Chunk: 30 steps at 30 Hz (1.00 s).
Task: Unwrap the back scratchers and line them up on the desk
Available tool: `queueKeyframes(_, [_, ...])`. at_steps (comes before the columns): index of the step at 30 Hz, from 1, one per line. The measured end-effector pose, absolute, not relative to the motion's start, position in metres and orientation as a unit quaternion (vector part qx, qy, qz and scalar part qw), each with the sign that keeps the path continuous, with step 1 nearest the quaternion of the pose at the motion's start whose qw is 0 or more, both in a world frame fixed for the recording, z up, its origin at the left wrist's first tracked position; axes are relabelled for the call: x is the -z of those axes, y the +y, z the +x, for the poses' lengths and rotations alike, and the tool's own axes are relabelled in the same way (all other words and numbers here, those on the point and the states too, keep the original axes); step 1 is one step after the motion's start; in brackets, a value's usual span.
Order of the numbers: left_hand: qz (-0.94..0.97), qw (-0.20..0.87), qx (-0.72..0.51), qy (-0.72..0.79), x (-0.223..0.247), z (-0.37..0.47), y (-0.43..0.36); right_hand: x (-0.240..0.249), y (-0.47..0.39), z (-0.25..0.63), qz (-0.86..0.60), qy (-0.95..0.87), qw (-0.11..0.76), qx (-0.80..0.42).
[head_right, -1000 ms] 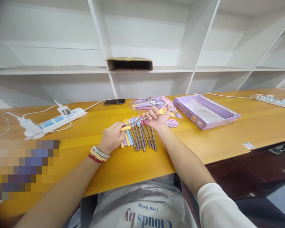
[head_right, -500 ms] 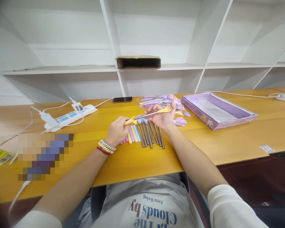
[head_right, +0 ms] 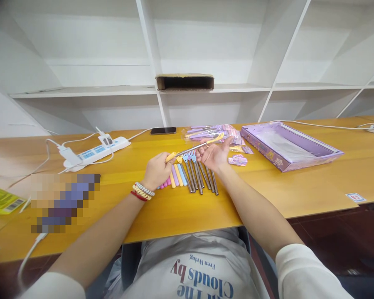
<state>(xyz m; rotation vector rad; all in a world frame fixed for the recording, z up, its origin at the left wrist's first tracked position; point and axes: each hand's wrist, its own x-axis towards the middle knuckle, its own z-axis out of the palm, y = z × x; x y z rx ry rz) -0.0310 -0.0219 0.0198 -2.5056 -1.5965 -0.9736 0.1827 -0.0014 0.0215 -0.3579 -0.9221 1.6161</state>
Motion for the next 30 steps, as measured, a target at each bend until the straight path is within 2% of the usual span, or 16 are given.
queueKeyframes(5, [-0.820, -0.034, 0.286, -0.494, -0.020, -0.020, -0.033, -0.012, 0.001, 0.164, -0.255, -0.463, 0.552, -0.645])
queueKeyframes(8, [-0.815, -0.066, 0.303, -0.490, -0.024, -0.016, -0.040, -0.017, 0.004, 0.169, -0.305, -0.492, 0.560, -0.593])
queueKeyframes(13, [-0.804, -0.068, 0.377, -0.455, -0.024, -0.023, -0.035, -0.050, 0.004, 0.218, -0.375, -0.528, 0.589, -0.483])
queueKeyframes(18, [-0.832, -0.028, 0.359, -0.422, -0.015, -0.023, -0.026, -0.053, -0.020, 0.274, -0.459, -0.552, 0.569, -0.402])
queueKeyframes(23, [-0.850, 0.011, 0.352, -0.391, -0.012, -0.017, -0.031, -0.012, -0.053, 0.296, -0.604, -0.560, 0.441, -0.357])
queueKeyframes(26, [-0.838, 0.014, 0.351, -0.418, -0.015, -0.016, -0.033, 0.009, -0.059, 0.293, -0.641, -0.574, 0.389, -0.330])
queueKeyframes(30, [-0.793, -0.003, 0.350, -0.499, -0.022, -0.022, -0.028, 0.020, -0.055, 0.284, -0.682, -0.625, 0.331, -0.189])
